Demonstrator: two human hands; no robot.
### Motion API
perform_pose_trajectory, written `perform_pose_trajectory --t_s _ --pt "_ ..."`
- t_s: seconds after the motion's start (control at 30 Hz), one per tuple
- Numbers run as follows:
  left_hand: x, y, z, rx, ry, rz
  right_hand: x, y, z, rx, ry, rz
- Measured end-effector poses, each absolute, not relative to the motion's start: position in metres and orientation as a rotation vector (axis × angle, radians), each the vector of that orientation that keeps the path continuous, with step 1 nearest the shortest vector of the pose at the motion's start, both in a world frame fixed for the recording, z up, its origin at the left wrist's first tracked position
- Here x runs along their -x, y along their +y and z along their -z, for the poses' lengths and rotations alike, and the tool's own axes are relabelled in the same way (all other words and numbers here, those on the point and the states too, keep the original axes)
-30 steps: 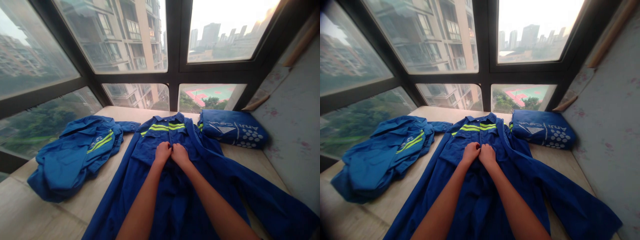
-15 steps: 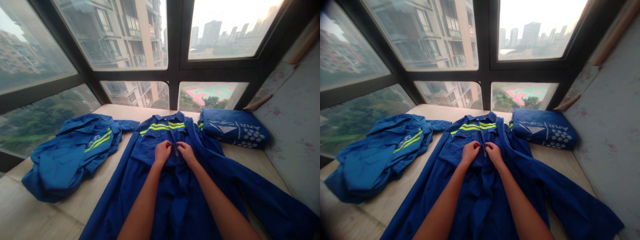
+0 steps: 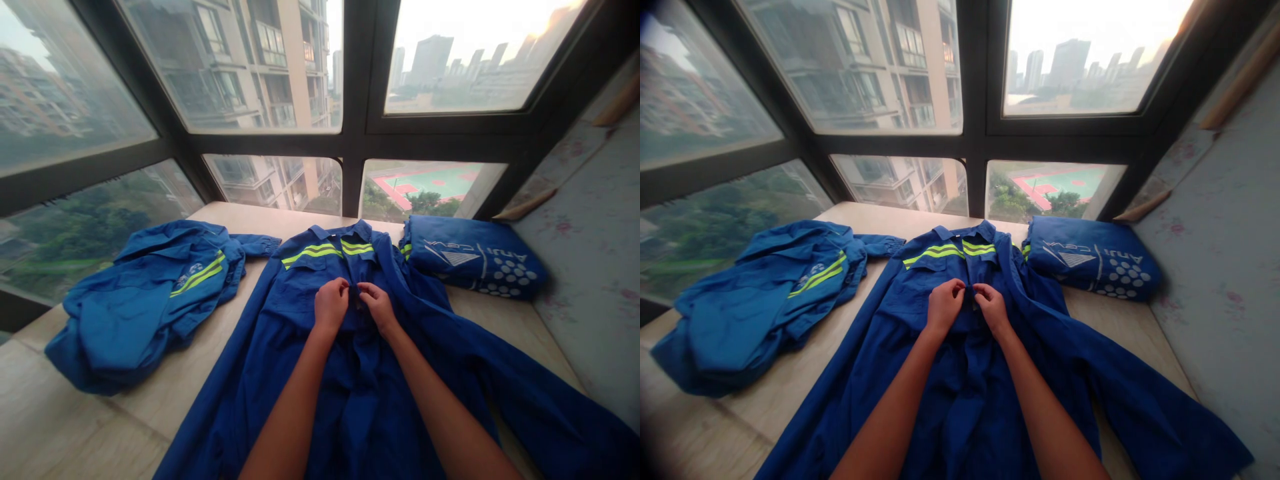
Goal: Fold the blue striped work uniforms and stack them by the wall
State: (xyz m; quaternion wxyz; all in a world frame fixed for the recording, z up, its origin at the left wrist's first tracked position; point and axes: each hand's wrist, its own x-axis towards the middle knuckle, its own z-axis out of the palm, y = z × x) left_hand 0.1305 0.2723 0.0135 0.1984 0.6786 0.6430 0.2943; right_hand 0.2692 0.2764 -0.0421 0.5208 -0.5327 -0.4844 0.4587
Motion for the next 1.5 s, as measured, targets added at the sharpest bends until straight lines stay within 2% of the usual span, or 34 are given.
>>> perform_pose_trajectory --t_s 0.93,1.3,1.5 --pt "-0.133 0.273 0.0 -1.709 1.731 -0.955 -0.264 0.27 0.049 1.253 -1.271 -0.988" --pt "-0.13 0.286 0.02 -1.415 1.585 -1.052 -0.254 0.259 0.05 1.351 -1.564 -0.665" --pt "-0.131 0.288 0.034 -1.272 1.545 -1.157 -0.253 0.26 0.05 1.378 -1.536 -0.649"
